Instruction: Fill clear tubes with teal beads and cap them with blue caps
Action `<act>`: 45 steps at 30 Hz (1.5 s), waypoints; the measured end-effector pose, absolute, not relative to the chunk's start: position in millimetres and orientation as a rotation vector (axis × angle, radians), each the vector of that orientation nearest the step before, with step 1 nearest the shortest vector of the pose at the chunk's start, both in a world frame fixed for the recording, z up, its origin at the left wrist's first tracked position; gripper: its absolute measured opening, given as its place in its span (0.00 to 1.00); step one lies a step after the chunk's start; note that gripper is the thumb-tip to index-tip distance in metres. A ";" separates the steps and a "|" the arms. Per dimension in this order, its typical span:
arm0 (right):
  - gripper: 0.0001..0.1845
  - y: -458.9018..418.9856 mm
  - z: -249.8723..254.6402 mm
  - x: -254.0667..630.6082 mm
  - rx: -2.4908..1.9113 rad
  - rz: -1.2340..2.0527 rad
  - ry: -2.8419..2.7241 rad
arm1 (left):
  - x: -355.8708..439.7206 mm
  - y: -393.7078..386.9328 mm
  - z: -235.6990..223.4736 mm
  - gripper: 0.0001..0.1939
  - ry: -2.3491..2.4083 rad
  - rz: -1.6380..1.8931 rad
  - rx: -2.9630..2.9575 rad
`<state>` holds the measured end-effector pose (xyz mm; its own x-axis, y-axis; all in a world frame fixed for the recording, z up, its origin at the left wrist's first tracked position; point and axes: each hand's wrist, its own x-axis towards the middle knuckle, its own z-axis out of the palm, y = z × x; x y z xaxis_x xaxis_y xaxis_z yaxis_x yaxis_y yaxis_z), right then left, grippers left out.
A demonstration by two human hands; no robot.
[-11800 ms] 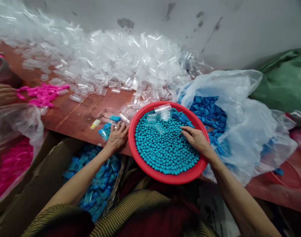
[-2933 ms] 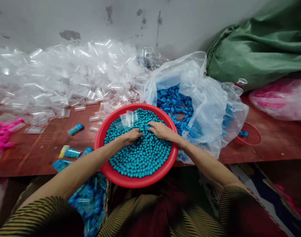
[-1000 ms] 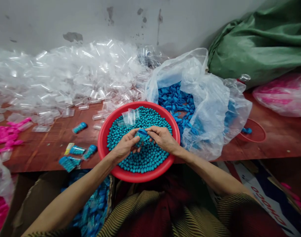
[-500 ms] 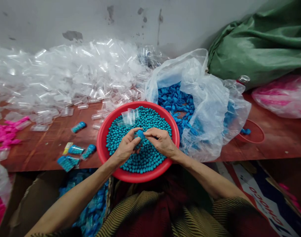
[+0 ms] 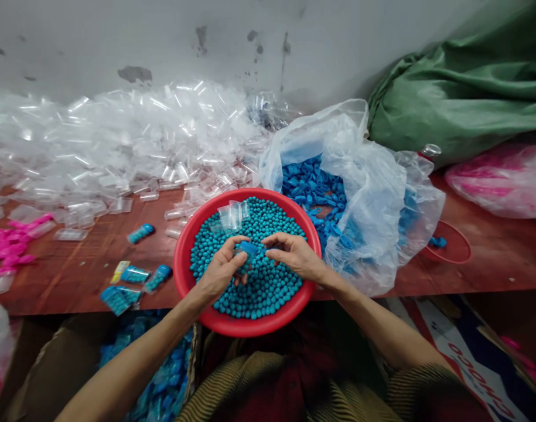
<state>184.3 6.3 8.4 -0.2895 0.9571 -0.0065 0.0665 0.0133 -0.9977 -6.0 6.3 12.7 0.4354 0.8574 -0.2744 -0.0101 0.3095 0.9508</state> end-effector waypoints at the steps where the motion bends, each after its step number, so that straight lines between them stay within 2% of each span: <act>1: 0.15 8.0 9.4 185.3 -1.114 1.438 -1.432 | -7.2 5.5 13.0 0.24 0.954 0.691 1.136; 4: 0.20 10.9 12.5 183.1 -1.171 1.372 -1.392 | -6.4 1.2 13.4 0.23 0.969 0.682 1.215; 7: 0.18 7.3 14.7 173.7 -1.200 1.103 -1.610 | -0.9 -3.3 13.1 0.26 1.016 0.736 1.234; 9: 0.21 1.8 14.4 166.1 -1.170 0.963 -1.825 | 3.1 -5.1 12.9 0.29 1.039 0.771 1.222; 11: 0.29 -4.2 12.3 160.0 -1.133 0.897 -2.007 | 5.7 -5.7 13.3 0.31 1.042 0.798 1.209; 14: 0.50 -11.2 8.2 155.9 -1.161 0.796 -2.155 | 6.7 -4.7 14.3 0.31 0.986 0.818 1.206; 16: 0.57 -13.3 7.0 156.5 -1.226 0.708 -2.211 | 6.3 -4.0 14.0 0.29 0.935 0.796 1.196; 24: 0.61 -16.9 7.8 160.1 -1.291 0.505 -2.407 | 6.9 -7.6 8.5 0.27 0.984 0.722 1.047; 27: 0.57 -18.4 6.9 156.0 -1.343 0.456 -2.328 | 9.2 -5.6 9.5 0.27 0.964 0.831 1.081; 31: 0.53 -16.5 7.2 149.5 -1.374 0.400 -2.375 | 16.3 -5.0 10.7 0.19 1.011 0.883 1.089; 37: 0.54 -7.7 4.6 153.5 -1.339 0.582 -2.365 | 20.7 -6.6 12.0 0.18 1.043 0.937 0.946; 41: 0.62 -3.4 3.9 162.5 -1.134 0.783 -2.287 | 13.9 -3.1 14.0 0.22 0.963 0.876 0.829; 43: 0.63 -4.2 5.2 163.3 -1.098 0.732 -2.294 | 11.7 -2.4 15.0 0.22 0.965 0.873 0.859; 45: 0.59 -6.4 6.8 160.8 -1.118 0.612 -2.334 | 11.8 -3.2 15.6 0.20 0.985 0.915 0.930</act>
